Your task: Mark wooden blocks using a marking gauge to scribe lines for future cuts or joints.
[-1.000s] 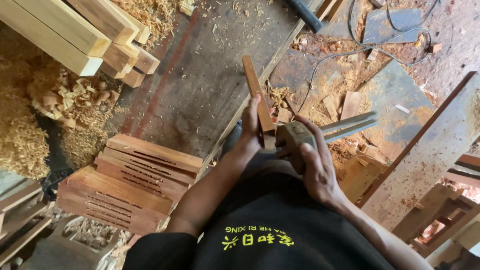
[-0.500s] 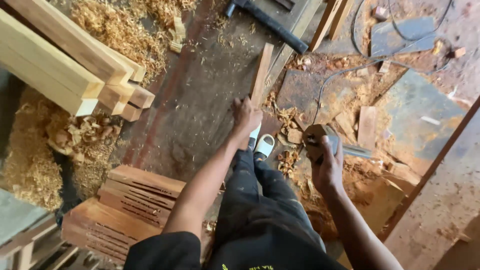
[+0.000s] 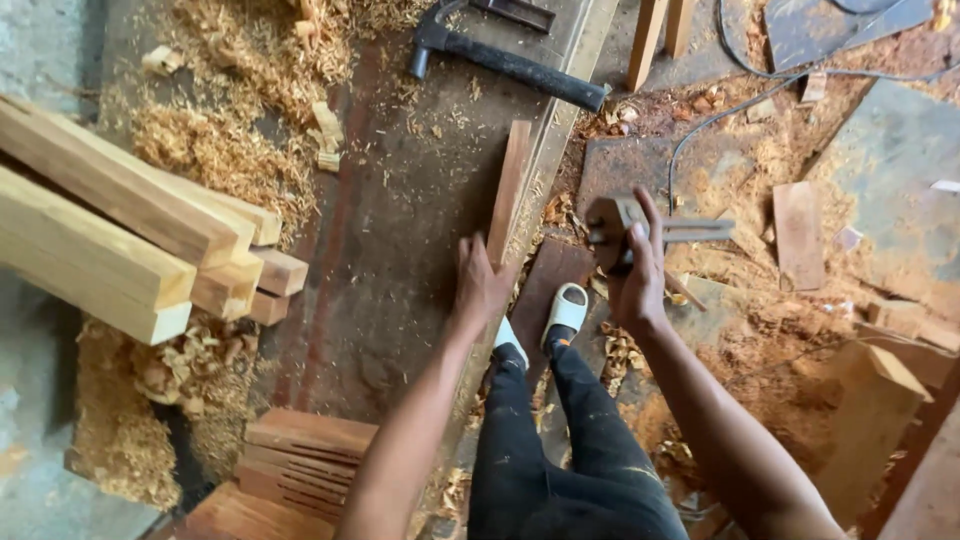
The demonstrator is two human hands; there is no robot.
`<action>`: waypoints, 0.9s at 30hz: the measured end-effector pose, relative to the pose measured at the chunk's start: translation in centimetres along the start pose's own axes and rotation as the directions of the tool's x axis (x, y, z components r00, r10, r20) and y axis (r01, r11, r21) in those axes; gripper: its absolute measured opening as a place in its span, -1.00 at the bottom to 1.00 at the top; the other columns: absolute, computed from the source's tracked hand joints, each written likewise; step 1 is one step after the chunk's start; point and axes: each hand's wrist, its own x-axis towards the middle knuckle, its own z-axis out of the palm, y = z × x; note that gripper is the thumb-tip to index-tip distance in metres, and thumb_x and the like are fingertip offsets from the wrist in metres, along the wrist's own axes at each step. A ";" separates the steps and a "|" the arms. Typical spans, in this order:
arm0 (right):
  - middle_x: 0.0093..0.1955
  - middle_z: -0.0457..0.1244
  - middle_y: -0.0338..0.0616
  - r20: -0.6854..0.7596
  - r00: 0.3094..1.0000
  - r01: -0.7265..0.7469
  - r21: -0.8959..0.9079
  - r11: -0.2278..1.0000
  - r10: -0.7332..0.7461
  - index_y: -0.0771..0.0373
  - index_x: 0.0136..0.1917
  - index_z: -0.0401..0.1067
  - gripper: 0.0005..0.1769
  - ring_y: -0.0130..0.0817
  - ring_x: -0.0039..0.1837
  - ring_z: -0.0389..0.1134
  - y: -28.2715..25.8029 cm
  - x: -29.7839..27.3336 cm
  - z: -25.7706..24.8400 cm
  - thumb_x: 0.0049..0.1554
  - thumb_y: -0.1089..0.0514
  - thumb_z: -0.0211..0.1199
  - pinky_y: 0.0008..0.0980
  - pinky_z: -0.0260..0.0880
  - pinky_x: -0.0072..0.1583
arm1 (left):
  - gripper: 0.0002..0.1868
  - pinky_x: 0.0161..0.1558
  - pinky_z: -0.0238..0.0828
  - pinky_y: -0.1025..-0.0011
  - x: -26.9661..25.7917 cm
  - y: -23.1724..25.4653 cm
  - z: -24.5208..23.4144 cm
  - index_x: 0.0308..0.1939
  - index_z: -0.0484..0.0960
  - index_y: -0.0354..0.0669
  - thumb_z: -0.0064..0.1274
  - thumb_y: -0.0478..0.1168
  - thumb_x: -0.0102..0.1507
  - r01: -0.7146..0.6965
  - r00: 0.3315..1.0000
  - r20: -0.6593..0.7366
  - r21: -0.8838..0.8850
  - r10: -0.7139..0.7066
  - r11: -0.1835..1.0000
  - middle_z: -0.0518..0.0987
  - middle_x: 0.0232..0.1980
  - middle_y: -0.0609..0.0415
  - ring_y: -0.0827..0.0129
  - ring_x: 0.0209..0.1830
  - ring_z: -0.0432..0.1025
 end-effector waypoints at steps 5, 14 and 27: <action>0.43 0.18 0.31 0.020 0.982 0.188 0.015 0.982 -0.189 0.11 0.63 -0.02 -0.41 0.11 0.43 0.26 3.5 3.4 3.5 0.40 -0.03 -0.06 0.11 0.24 0.47 | -0.21 0.28 0.22 -0.05 -3.2 0.5 -1.1 0.35 0.32 -0.53 -0.10 -0.24 0.02 -0.046 0.999 -0.004 0.044 0.046 0.998 0.35 0.21 -0.48 -0.35 0.23 0.28; 0.52 0.11 0.12 0.033 0.913 0.405 -0.208 0.890 -0.407 0.07 0.62 0.00 -0.49 -0.09 0.51 0.15 7.6 4.4 6.6 0.47 -0.01 -0.11 0.05 0.09 0.54 | -0.06 0.25 0.11 -0.26 -2.2 3.5 -3.4 0.52 0.13 -0.27 0.10 -0.37 0.04 -0.296 0.953 -0.074 -0.003 0.295 0.955 0.40 0.19 -0.42 -0.40 0.18 0.32; 0.58 -0.03 -0.08 0.112 0.883 0.455 -0.443 0.772 -0.456 0.08 0.62 -0.06 -0.43 -0.31 0.40 0.15 5.7 4.8 11.7 0.47 -0.16 -0.15 -0.31 0.23 0.43 | -0.36 0.43 0.09 -0.30 1.1 1.0 -0.9 0.47 0.04 -0.46 -0.22 -0.50 0.30 -0.513 0.856 -0.037 0.063 0.516 0.856 0.24 0.48 -0.42 -0.40 0.29 0.27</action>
